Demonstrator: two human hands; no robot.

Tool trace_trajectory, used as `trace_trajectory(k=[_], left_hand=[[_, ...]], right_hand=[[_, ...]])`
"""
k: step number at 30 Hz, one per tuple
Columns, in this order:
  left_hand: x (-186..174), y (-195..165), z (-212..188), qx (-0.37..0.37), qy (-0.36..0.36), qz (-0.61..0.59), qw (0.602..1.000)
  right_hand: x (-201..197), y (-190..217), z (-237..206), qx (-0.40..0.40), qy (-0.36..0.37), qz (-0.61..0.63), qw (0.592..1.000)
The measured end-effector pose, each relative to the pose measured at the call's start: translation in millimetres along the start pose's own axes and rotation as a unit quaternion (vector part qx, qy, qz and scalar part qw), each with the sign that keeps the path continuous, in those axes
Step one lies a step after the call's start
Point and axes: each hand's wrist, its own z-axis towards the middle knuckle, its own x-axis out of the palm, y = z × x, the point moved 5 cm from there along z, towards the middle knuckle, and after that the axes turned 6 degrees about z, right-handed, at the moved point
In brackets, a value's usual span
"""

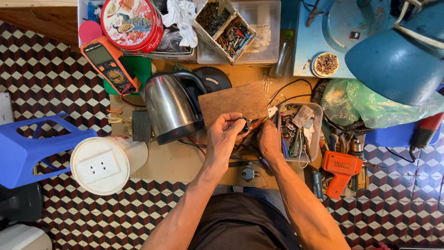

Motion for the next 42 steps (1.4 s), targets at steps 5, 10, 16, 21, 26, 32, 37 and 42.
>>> trace_trajectory(k=[5,10,16,21,26,32,37,42], left_hand=[[24.2,4.9,4.6,0.003,0.044,-0.018,0.999],[62.4,7.5,8.4,0.009,0.088,-0.010,0.996],[100.1,9.1,8.6,0.021,0.114,0.035,0.993],[115.6,9.4,9.9,0.021,0.123,0.054,0.991],[123.9,13.1,9.3,0.027,0.115,0.066,0.991],[129.3,17.9,9.9,0.039,0.112,0.069,0.991],[127.8,19.8,9.3,0.068,0.084,0.100,0.989],[131.3,18.8,8.3,0.095,0.067,0.099,0.988]], right_hand=[[-47.0,4.1,-30.4,0.109,-0.033,0.213,0.970],[-128.3,22.8,-42.3,0.080,-0.096,0.458,0.880],[-153.4,14.2,-21.0,0.035,-0.026,0.552,0.833],[-149.7,-9.5,-19.9,0.063,-0.022,0.557,0.828],[-152.8,-17.4,-20.2,0.062,-0.035,0.549,0.833],[-164.4,-11.2,-24.4,0.045,-0.051,0.468,0.881],[-168.4,-4.8,-26.1,0.040,-0.060,0.460,0.885],[-168.2,-0.1,-28.0,0.043,-0.075,0.426,0.901]])
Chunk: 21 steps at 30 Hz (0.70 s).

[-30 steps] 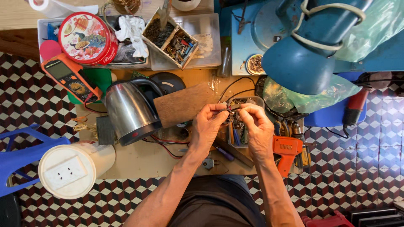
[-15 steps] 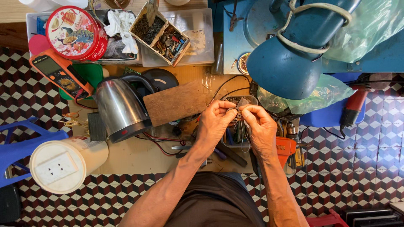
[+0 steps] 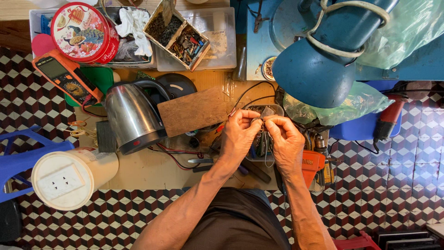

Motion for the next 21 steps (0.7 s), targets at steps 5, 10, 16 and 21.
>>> trace_trajectory(k=[5,10,16,21], left_hand=[[-0.8,-2.2,-5.1,-0.022,-0.008,0.043,0.999],[0.4,-5.3,-7.6,-0.039,-0.017,0.081,0.996],[2.5,-4.3,-6.5,-0.031,-0.020,0.057,0.998],[3.4,-1.1,-4.3,-0.024,-0.019,0.059,0.998]], right_hand=[[0.9,-1.8,-2.2,-0.002,-0.012,0.005,1.000],[-0.1,-6.3,-2.6,0.006,-0.020,0.032,0.999],[-1.1,-10.1,-4.1,0.016,-0.030,0.061,0.998],[-1.5,-14.3,-4.0,0.027,-0.032,0.077,0.996]])
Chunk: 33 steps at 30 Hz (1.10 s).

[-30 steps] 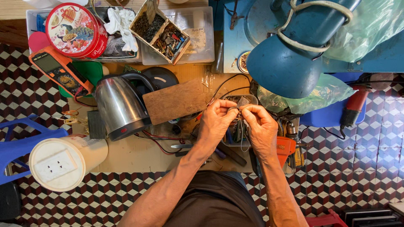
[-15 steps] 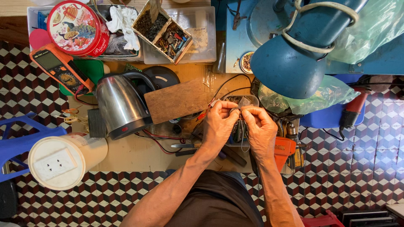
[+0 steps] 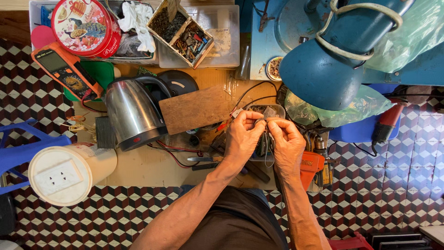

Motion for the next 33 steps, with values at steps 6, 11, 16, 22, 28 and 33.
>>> trace_trajectory(k=[6,11,16,22,28,33], left_hand=[[2.3,1.5,-0.3,0.002,-0.004,0.017,1.000],[3.4,-2.9,-2.8,0.022,-0.005,0.027,0.999],[-1.3,1.6,-3.2,0.025,-0.002,0.010,1.000],[-7.9,9.6,22.0,0.004,0.077,-0.147,0.986],[-15.6,10.0,33.8,0.013,0.083,-0.146,0.986],[-20.8,10.1,30.0,-0.003,0.094,-0.127,0.987]], right_hand=[[0.1,3.9,0.2,-0.011,0.003,-0.015,1.000],[2.2,12.6,-1.7,-0.020,0.001,-0.073,0.997],[0.9,8.3,9.2,0.038,0.022,-0.059,0.997],[0.3,5.3,48.3,0.128,0.132,0.001,0.983],[12.7,2.4,59.4,0.134,0.149,0.017,0.980],[17.0,1.2,57.5,0.125,0.155,0.000,0.980]])
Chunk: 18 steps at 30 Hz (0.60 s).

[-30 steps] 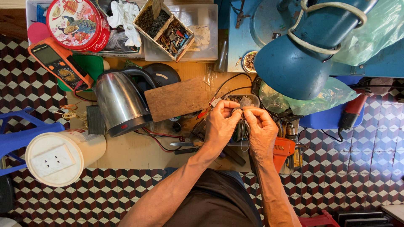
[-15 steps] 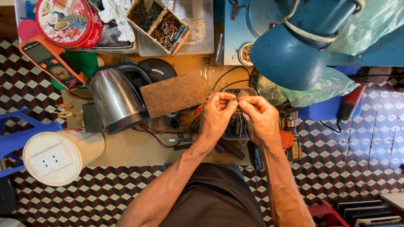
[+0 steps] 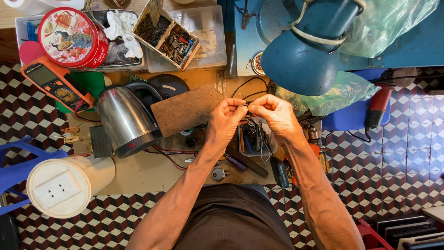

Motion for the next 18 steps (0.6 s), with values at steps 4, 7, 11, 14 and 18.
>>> trace_trajectory(k=[4,7,11,14,18], left_hand=[[-2.2,-9.9,-0.9,-0.020,0.013,0.022,0.999],[-2.8,-19.0,1.1,-0.032,0.029,0.012,0.999],[-5.1,-21.9,0.3,-0.048,0.019,0.055,0.997],[-4.2,-19.8,0.4,-0.035,0.018,0.028,0.999],[-5.6,-13.0,2.7,-0.030,0.017,0.019,0.999]], right_hand=[[1.1,4.6,-0.1,-0.003,0.008,-0.041,0.999],[2.8,9.0,-0.5,-0.007,0.022,-0.030,0.999],[4.7,9.4,0.4,-0.003,0.020,-0.043,0.999],[5.9,6.5,3.3,-0.006,0.018,-0.044,0.999],[6.4,1.6,6.3,-0.024,0.021,-0.042,0.999]])
